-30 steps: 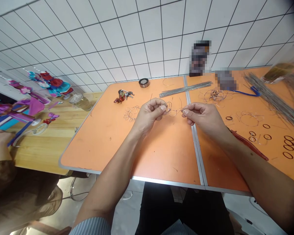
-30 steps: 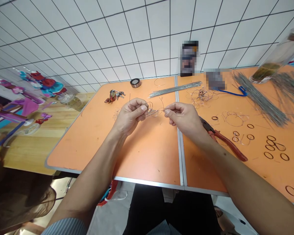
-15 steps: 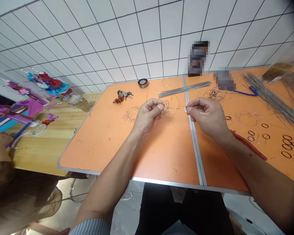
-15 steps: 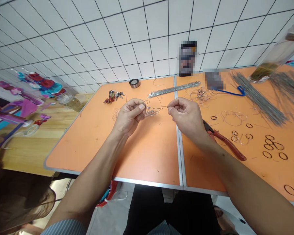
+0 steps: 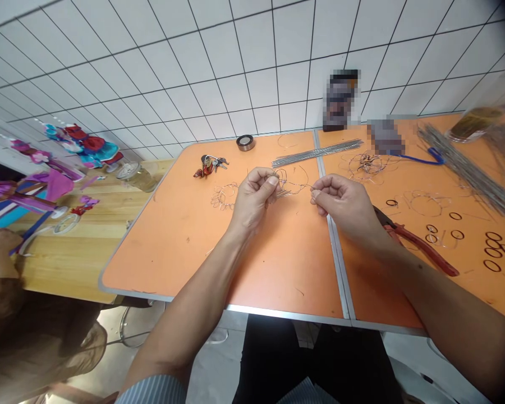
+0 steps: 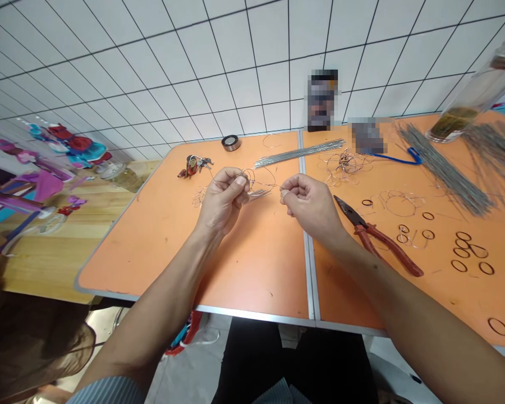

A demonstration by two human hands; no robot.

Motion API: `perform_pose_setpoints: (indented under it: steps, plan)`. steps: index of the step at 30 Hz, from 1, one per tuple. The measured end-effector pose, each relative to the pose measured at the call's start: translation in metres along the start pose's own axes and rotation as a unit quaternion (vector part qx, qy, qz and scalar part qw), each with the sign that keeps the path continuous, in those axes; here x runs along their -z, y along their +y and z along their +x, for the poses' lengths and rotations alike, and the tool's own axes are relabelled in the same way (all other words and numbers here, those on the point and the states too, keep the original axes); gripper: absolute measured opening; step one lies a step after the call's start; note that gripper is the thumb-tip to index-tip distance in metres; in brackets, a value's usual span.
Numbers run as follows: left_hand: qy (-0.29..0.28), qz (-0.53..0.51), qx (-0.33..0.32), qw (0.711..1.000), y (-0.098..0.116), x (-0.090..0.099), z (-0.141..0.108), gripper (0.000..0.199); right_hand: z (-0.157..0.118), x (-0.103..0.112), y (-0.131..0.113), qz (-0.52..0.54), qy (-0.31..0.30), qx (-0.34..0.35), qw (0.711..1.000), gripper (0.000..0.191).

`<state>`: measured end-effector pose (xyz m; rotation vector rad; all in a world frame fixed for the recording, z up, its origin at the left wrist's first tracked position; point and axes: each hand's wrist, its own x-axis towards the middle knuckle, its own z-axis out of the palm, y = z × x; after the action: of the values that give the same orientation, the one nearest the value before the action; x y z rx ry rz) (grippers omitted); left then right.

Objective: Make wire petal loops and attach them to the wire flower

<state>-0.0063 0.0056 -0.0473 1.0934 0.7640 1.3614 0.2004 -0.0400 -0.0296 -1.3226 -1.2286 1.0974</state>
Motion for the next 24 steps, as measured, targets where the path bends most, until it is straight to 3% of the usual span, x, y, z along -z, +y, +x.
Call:
perform_pose_setpoints:
  steps: [5,13,24]
  plan:
    - [-0.015,0.039,-0.016,0.999,-0.004,-0.002,-0.001,0.036,0.001,0.002,0.001,-0.016,-0.005,0.012,1.000,0.013]
    - [-0.037,0.005,0.022,0.999,0.000,-0.001,-0.001,0.040,0.006,0.012,0.000,-0.024,0.017,0.034,0.999,0.017]
    - [-0.070,-0.015,0.082,0.994,0.000,-0.003,-0.002,0.047,0.007,0.020,-0.006,0.127,-0.080,-0.003,0.989,0.033]
